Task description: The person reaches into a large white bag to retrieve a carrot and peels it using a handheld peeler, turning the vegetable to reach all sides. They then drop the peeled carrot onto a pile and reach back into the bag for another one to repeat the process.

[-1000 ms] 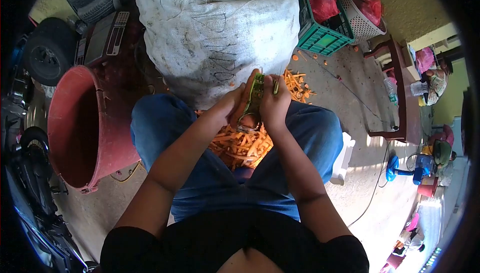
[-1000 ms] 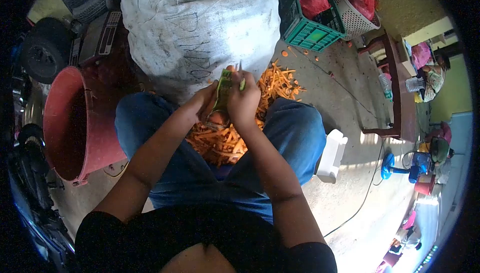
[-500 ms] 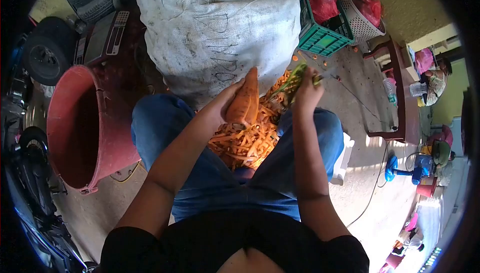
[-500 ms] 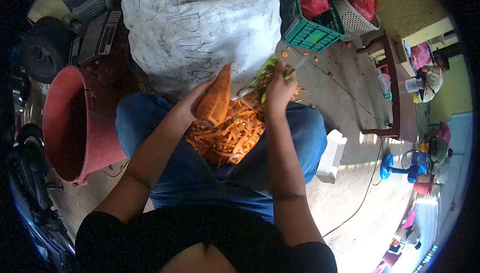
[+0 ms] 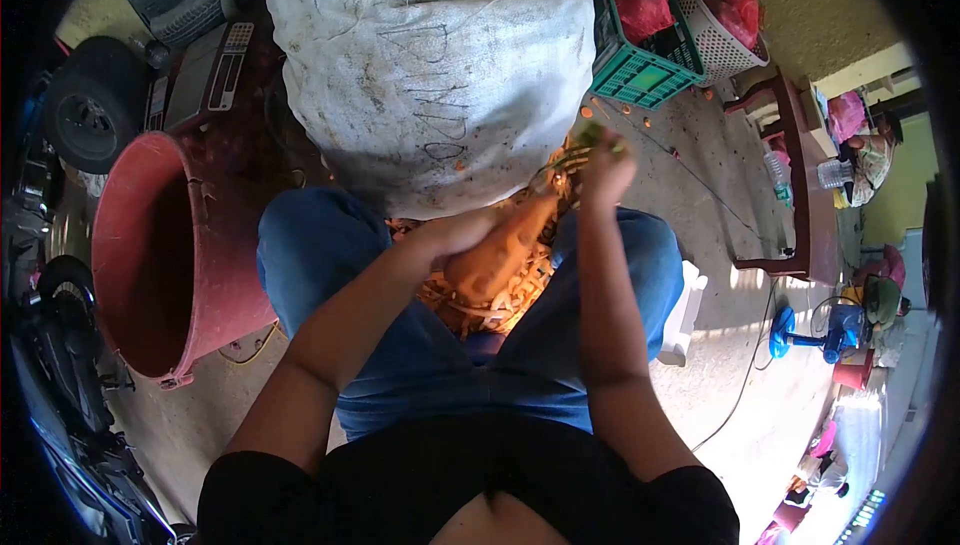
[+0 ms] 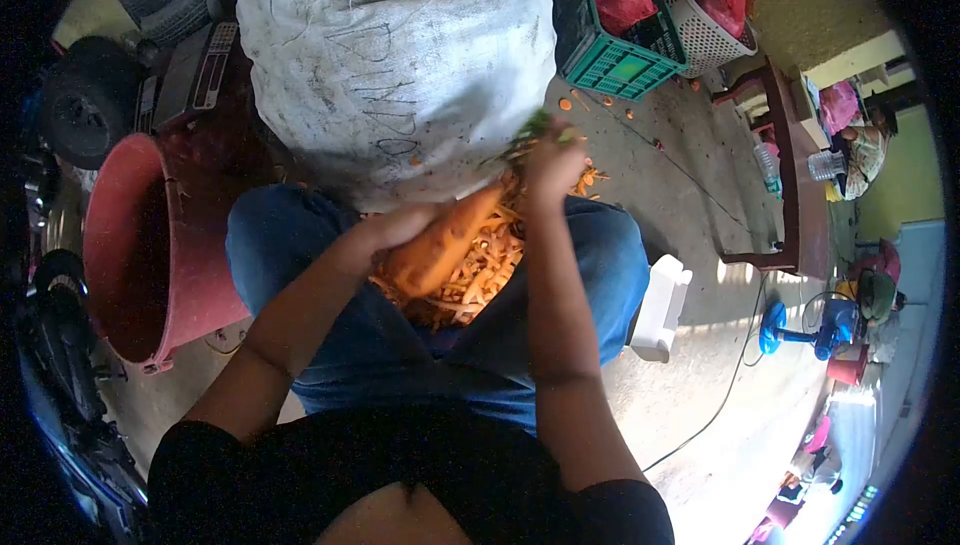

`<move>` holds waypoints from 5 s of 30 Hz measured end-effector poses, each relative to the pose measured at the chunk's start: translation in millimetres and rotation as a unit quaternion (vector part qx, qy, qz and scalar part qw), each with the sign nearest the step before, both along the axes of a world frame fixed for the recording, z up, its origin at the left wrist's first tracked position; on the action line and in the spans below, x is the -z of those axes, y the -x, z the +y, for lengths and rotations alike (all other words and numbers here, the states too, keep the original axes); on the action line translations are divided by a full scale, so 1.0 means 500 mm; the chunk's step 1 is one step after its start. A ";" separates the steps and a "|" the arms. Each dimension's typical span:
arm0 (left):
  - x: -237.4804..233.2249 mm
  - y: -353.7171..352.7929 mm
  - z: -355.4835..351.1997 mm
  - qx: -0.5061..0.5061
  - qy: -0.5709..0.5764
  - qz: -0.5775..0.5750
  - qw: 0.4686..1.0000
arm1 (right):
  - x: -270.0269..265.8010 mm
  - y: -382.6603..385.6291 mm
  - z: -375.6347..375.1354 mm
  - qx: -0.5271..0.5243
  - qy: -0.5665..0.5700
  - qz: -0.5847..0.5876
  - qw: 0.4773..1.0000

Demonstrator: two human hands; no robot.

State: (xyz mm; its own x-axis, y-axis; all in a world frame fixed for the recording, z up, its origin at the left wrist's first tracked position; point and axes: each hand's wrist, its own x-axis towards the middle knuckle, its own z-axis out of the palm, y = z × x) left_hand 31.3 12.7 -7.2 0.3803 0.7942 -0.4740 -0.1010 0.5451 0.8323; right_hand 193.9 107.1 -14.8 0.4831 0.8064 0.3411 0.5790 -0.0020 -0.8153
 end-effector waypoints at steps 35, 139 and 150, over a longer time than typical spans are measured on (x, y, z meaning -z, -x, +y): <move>-0.035 0.012 -0.004 -0.077 0.088 -0.224 0.968 | -0.071 -0.041 -0.012 -0.028 -0.083 0.357 0.930; 0.019 0.014 0.029 -0.187 0.148 -0.177 0.955 | -0.070 0.115 -0.126 -0.227 0.043 0.061 0.971; -0.061 -0.020 -0.033 0.052 -0.020 0.066 0.996 | -0.010 -0.032 0.028 0.075 -0.005 0.006 0.997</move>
